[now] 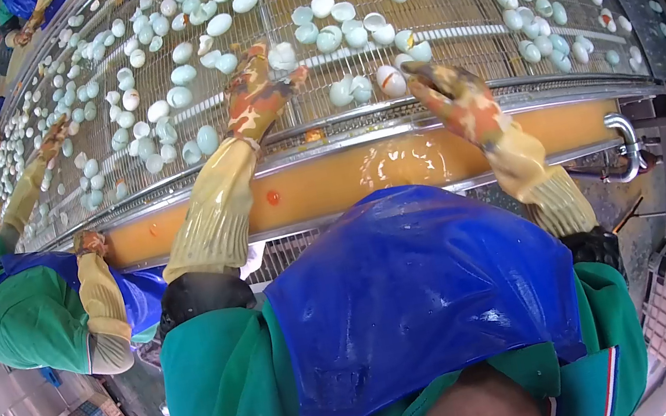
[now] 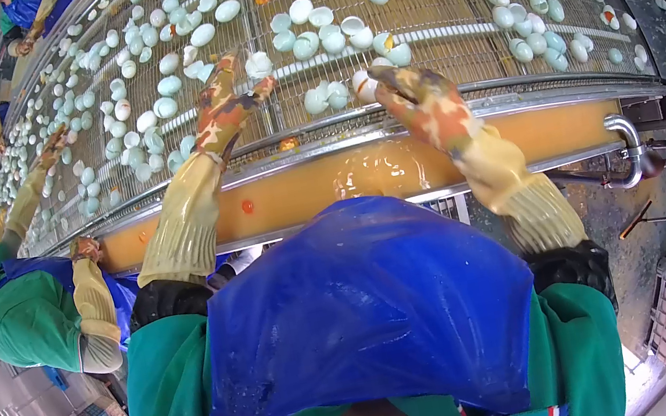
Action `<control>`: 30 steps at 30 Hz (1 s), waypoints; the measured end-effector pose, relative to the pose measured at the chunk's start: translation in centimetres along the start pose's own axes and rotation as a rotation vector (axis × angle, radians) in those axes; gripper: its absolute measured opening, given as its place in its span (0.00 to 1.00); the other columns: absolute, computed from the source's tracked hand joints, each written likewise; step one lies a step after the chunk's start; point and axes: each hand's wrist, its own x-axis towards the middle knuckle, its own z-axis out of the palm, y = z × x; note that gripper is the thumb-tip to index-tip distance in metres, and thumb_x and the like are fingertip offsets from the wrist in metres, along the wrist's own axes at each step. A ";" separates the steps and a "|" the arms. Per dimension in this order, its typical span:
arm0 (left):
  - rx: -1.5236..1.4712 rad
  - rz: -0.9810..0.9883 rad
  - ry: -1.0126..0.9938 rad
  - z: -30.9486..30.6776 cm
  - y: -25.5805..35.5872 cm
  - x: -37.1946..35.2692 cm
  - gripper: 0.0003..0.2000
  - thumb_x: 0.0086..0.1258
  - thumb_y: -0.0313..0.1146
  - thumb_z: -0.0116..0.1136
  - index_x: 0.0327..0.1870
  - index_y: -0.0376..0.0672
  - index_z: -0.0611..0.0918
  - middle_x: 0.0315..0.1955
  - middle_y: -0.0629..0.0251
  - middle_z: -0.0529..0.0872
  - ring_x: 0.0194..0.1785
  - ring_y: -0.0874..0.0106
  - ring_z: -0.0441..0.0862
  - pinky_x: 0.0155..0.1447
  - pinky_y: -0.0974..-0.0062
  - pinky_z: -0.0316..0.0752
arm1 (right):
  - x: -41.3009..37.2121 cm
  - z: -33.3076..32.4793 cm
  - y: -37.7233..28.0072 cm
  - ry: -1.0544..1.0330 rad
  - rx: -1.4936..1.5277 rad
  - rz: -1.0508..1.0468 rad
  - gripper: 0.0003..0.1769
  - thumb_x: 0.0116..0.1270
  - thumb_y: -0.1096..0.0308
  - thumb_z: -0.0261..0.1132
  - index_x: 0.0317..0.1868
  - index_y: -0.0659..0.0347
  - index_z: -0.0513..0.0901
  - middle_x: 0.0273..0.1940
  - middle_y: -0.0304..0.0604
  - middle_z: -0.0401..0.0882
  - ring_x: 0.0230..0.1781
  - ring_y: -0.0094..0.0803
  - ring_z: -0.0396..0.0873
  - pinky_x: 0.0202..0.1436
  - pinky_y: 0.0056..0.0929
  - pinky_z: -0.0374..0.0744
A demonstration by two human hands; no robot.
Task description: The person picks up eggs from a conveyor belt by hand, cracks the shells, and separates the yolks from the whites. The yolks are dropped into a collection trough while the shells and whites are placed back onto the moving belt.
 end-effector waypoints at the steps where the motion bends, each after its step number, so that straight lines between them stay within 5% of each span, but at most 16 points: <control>1: -0.035 0.006 0.033 0.6 -0.4 0.2 0.32 0.58 0.55 0.59 0.56 0.39 0.72 0.34 0.53 0.81 0.39 0.61 0.80 0.47 0.66 0.74 | 1.2 -0.4 0.6 0.028 -0.177 0.019 0.20 0.65 0.61 0.60 0.56 0.59 0.76 0.51 0.53 0.78 0.52 0.39 0.77 0.54 0.35 0.75; 2: -0.069 0.014 0.066 1.2 -0.8 0.4 0.31 0.59 0.54 0.60 0.56 0.39 0.72 0.36 0.52 0.81 0.41 0.61 0.79 0.49 0.66 0.73 | 2.6 0.0 0.2 -0.107 -0.280 0.348 0.19 0.65 0.59 0.58 0.54 0.59 0.76 0.47 0.53 0.79 0.48 0.46 0.78 0.52 0.38 0.76; 4: -0.119 0.086 0.097 3.2 -0.8 0.7 0.30 0.60 0.51 0.60 0.58 0.41 0.72 0.43 0.52 0.79 0.48 0.60 0.77 0.53 0.65 0.71 | 5.0 1.0 -0.2 -0.350 -0.751 0.178 0.18 0.69 0.57 0.52 0.53 0.59 0.72 0.42 0.50 0.79 0.43 0.35 0.79 0.42 0.34 0.78; 7: -0.200 0.196 0.148 6.1 0.6 1.3 0.29 0.62 0.47 0.60 0.61 0.44 0.70 0.54 0.51 0.77 0.58 0.58 0.75 0.60 0.64 0.68 | 8.6 5.6 6.7 -0.170 -0.820 0.238 0.13 0.64 0.56 0.55 0.43 0.52 0.78 0.41 0.44 0.82 0.40 0.39 0.81 0.39 0.39 0.79; 9: -0.289 0.037 0.039 6.7 2.9 0.9 0.28 0.63 0.46 0.59 0.62 0.45 0.70 0.55 0.52 0.77 0.58 0.61 0.75 0.60 0.66 0.69 | 10.2 7.6 12.6 -0.126 -0.777 0.118 0.15 0.61 0.53 0.58 0.43 0.52 0.78 0.39 0.46 0.82 0.39 0.40 0.81 0.39 0.38 0.79; 10: -0.333 -0.047 -0.016 7.0 3.8 0.9 0.27 0.63 0.46 0.59 0.62 0.46 0.70 0.55 0.53 0.77 0.58 0.63 0.75 0.60 0.67 0.70 | 10.0 5.7 9.5 -0.188 -0.667 0.190 0.21 0.52 0.54 0.66 0.44 0.53 0.78 0.42 0.48 0.82 0.43 0.44 0.81 0.44 0.41 0.77; 13: -0.360 -0.117 -0.126 9.9 3.2 1.7 0.27 0.64 0.45 0.58 0.63 0.47 0.70 0.56 0.53 0.77 0.58 0.64 0.76 0.59 0.69 0.71 | 8.7 2.8 7.5 -0.166 -0.575 0.143 0.22 0.53 0.53 0.65 0.46 0.55 0.78 0.43 0.49 0.81 0.44 0.46 0.80 0.46 0.41 0.77; 17: -0.232 0.051 -0.129 14.3 4.2 1.5 0.26 0.65 0.45 0.57 0.62 0.44 0.70 0.54 0.56 0.78 0.55 0.66 0.77 0.55 0.70 0.73 | 4.8 -0.6 4.3 -0.203 -0.381 -0.084 0.22 0.57 0.54 0.63 0.49 0.58 0.76 0.45 0.52 0.79 0.44 0.49 0.78 0.48 0.44 0.75; 18: -0.440 0.047 -0.162 14.3 6.3 1.1 0.26 0.67 0.46 0.56 0.61 0.41 0.70 0.53 0.56 0.78 0.54 0.66 0.77 0.56 0.70 0.72 | 4.4 -0.5 4.6 -0.139 -0.311 -0.175 0.20 0.59 0.58 0.63 0.49 0.58 0.75 0.45 0.55 0.79 0.43 0.51 0.78 0.47 0.43 0.75; 22: -0.421 0.123 -0.141 14.5 9.2 0.2 0.21 0.66 0.41 0.58 0.56 0.39 0.75 0.51 0.60 0.78 0.50 0.70 0.77 0.52 0.74 0.73 | 1.3 -3.4 4.0 -0.044 -0.099 -0.089 0.20 0.59 0.67 0.61 0.53 0.60 0.74 0.44 0.55 0.77 0.44 0.51 0.77 0.48 0.42 0.75; 26: -0.673 -0.042 -0.347 13.9 11.0 -1.1 0.20 0.65 0.39 0.60 0.55 0.39 0.76 0.49 0.61 0.79 0.47 0.72 0.78 0.50 0.75 0.73 | -1.6 -5.2 7.1 -0.079 -0.163 -0.302 0.20 0.58 0.67 0.61 0.52 0.62 0.74 0.46 0.55 0.75 0.46 0.51 0.74 0.50 0.41 0.74; 29: -0.871 -0.193 -0.515 14.5 11.4 -2.7 0.19 0.64 0.38 0.61 0.54 0.38 0.77 0.48 0.63 0.80 0.45 0.73 0.78 0.49 0.76 0.73 | -3.8 -6.4 10.2 -0.196 -0.104 -0.258 0.18 0.58 0.66 0.62 0.49 0.62 0.75 0.42 0.52 0.76 0.42 0.48 0.75 0.45 0.40 0.74; 30: -1.043 -0.047 -0.547 15.6 10.4 -2.7 0.17 0.64 0.35 0.61 0.52 0.38 0.78 0.42 0.65 0.82 0.42 0.76 0.78 0.44 0.77 0.74 | -4.5 -6.8 11.1 -0.224 -0.104 -0.259 0.18 0.58 0.65 0.62 0.48 0.62 0.75 0.41 0.50 0.76 0.40 0.46 0.75 0.43 0.39 0.75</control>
